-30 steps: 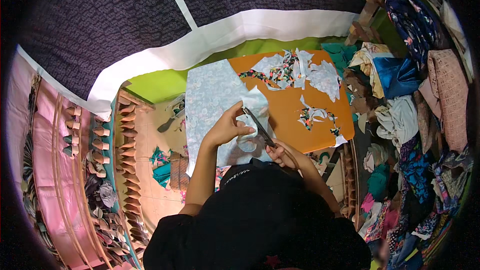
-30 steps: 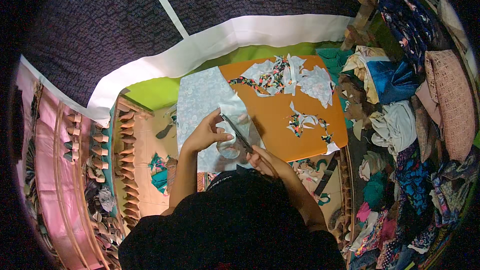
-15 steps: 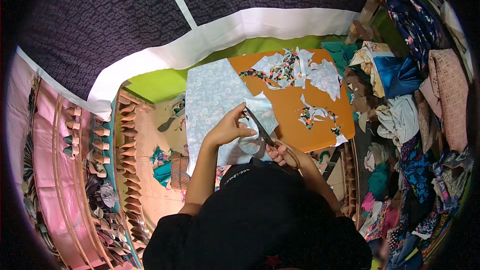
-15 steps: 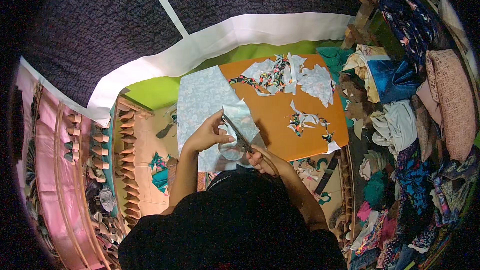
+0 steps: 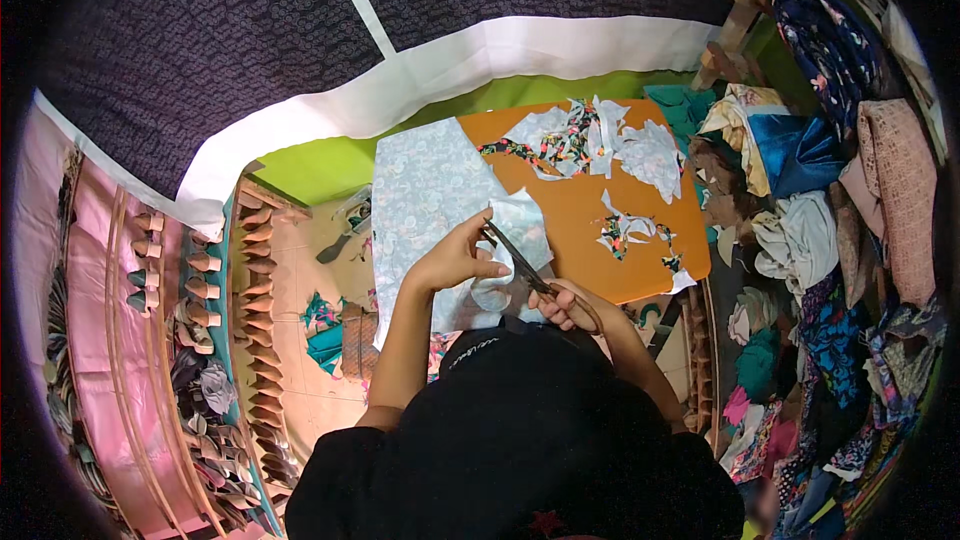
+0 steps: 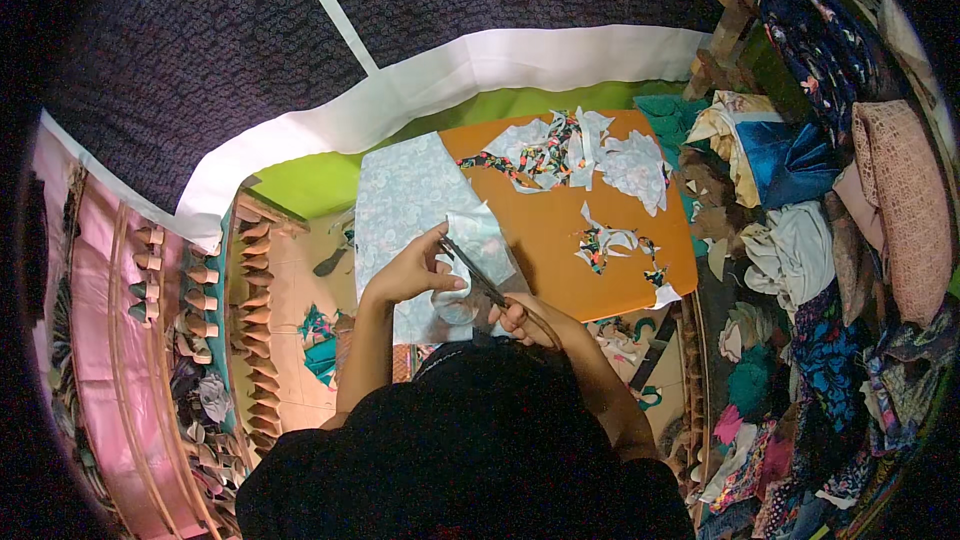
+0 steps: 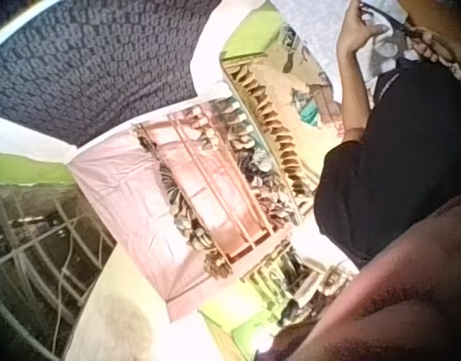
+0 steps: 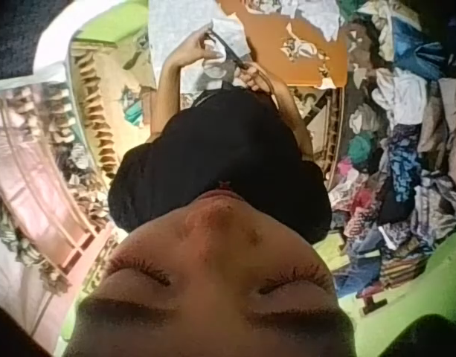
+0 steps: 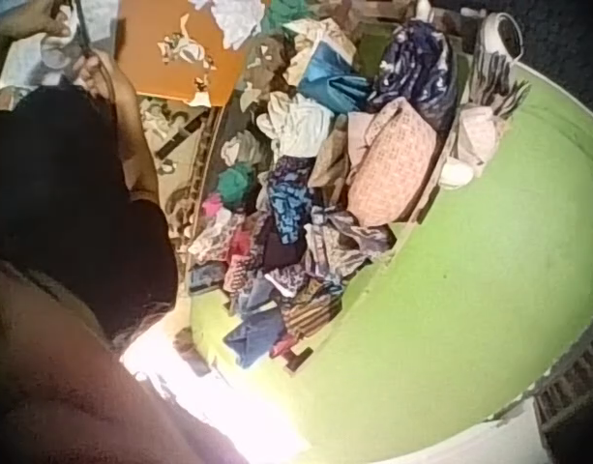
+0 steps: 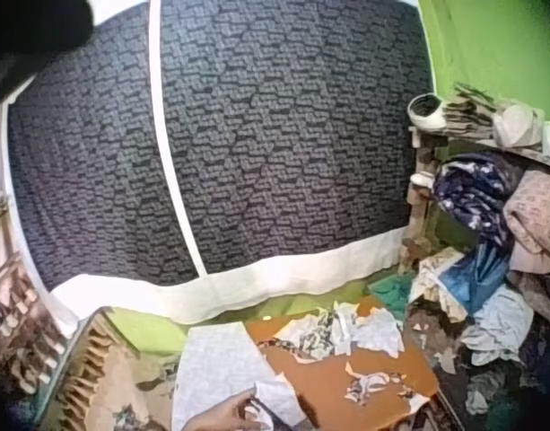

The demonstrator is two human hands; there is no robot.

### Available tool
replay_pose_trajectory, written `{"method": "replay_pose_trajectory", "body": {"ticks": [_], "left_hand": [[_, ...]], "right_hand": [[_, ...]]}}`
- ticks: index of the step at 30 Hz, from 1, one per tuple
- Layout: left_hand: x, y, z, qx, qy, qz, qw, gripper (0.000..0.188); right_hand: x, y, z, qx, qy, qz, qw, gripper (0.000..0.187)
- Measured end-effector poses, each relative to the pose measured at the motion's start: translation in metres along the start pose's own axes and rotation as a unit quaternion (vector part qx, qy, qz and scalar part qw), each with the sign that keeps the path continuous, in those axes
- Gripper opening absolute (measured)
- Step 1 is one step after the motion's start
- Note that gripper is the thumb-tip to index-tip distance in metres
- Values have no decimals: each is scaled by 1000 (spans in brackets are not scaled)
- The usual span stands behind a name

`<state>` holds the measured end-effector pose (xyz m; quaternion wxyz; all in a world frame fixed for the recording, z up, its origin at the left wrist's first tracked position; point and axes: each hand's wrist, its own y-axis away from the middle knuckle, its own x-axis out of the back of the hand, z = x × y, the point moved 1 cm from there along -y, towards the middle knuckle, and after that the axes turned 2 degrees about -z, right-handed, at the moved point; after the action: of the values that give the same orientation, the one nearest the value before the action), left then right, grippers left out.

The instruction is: Cutting out fabric patterns using scissors on a work table.

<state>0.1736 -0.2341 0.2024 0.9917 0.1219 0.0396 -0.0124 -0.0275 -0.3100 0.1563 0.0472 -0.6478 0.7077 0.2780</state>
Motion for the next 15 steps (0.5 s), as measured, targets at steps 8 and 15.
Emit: {"method": "replay_pose_trajectory", "body": {"ticks": [8, 15], "left_hand": [[-5, 0, 11, 6, 46, -7, 999, 74], [-2, -2, 2, -51, 24, 0, 998, 76]], "right_hand": [[5, 0, 10, 50, 96, 20, 994, 66], [2, 2, 3, 52, 113, 9, 992, 62]]}}
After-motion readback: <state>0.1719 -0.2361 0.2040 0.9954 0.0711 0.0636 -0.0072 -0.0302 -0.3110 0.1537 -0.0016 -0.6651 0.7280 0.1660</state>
